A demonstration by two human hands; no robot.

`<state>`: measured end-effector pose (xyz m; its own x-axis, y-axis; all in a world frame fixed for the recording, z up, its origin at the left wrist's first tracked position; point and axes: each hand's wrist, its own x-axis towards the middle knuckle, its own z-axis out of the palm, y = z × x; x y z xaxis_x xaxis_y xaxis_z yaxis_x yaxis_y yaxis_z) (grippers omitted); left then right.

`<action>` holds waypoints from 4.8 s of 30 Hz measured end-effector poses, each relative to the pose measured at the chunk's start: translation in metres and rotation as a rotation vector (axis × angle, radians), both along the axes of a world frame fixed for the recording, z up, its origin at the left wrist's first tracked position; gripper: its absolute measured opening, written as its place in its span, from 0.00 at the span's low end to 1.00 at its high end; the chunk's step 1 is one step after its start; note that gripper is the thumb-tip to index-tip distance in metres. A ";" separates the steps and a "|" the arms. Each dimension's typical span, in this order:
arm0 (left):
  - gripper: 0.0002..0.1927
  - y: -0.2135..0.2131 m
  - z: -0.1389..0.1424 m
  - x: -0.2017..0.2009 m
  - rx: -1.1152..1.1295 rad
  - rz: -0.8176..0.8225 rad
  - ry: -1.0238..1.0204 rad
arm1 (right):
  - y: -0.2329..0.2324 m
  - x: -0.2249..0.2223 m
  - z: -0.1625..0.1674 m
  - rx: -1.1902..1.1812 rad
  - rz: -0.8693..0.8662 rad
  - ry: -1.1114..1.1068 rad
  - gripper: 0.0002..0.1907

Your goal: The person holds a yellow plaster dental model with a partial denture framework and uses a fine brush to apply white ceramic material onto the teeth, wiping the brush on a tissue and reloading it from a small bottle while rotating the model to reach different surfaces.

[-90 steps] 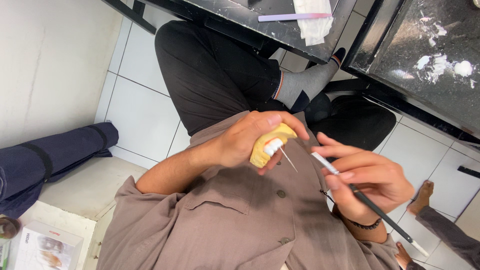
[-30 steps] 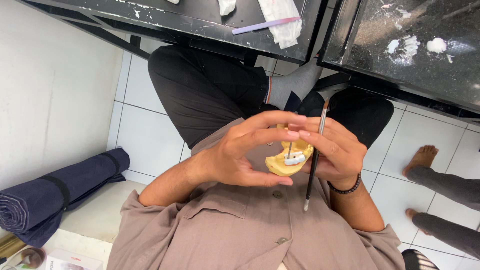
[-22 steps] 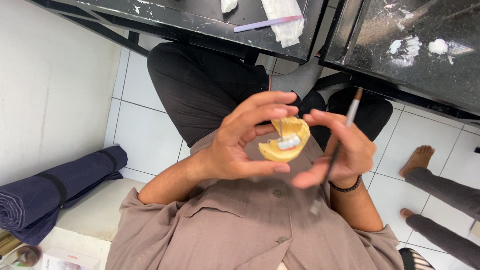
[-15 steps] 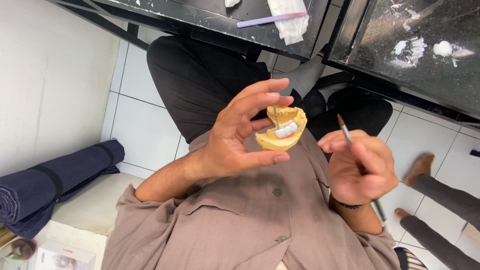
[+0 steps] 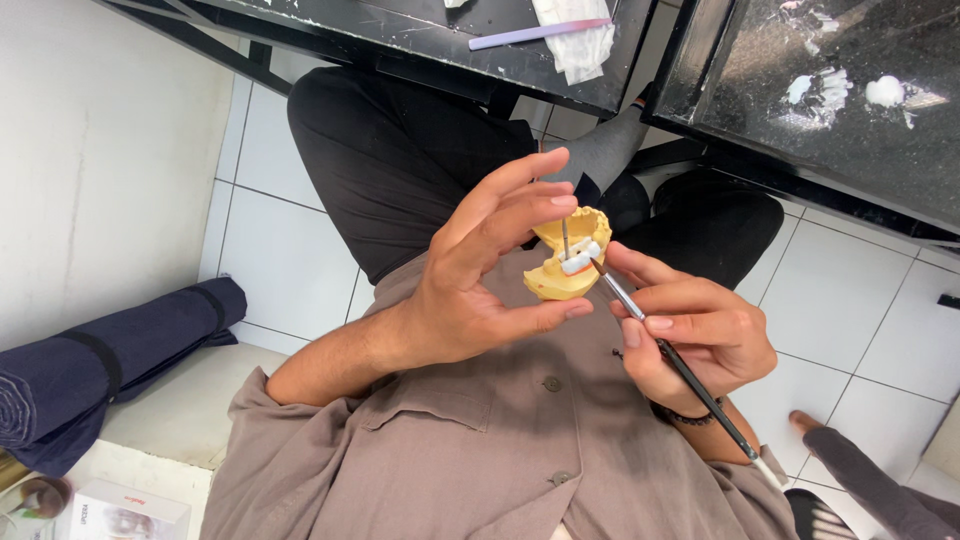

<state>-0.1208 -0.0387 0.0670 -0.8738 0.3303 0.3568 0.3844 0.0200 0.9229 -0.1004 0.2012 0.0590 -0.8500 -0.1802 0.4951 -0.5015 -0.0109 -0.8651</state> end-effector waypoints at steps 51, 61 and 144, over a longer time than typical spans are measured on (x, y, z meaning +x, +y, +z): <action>0.38 -0.002 -0.001 0.003 0.161 -0.142 -0.139 | 0.002 0.005 0.005 0.033 -0.016 0.047 0.10; 0.37 -0.001 -0.001 0.004 0.237 -0.179 -0.198 | 0.003 0.005 0.009 0.086 -0.006 0.107 0.11; 0.23 -0.017 0.029 -0.015 -0.327 -0.269 0.367 | 0.018 0.000 0.057 0.090 0.028 -0.360 0.09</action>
<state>-0.1363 -0.0558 0.0958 -0.5817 0.6687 0.4631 0.7101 0.1396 0.6902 -0.1003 0.2197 0.1157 -0.9609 -0.2352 0.1458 -0.1651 0.0642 -0.9842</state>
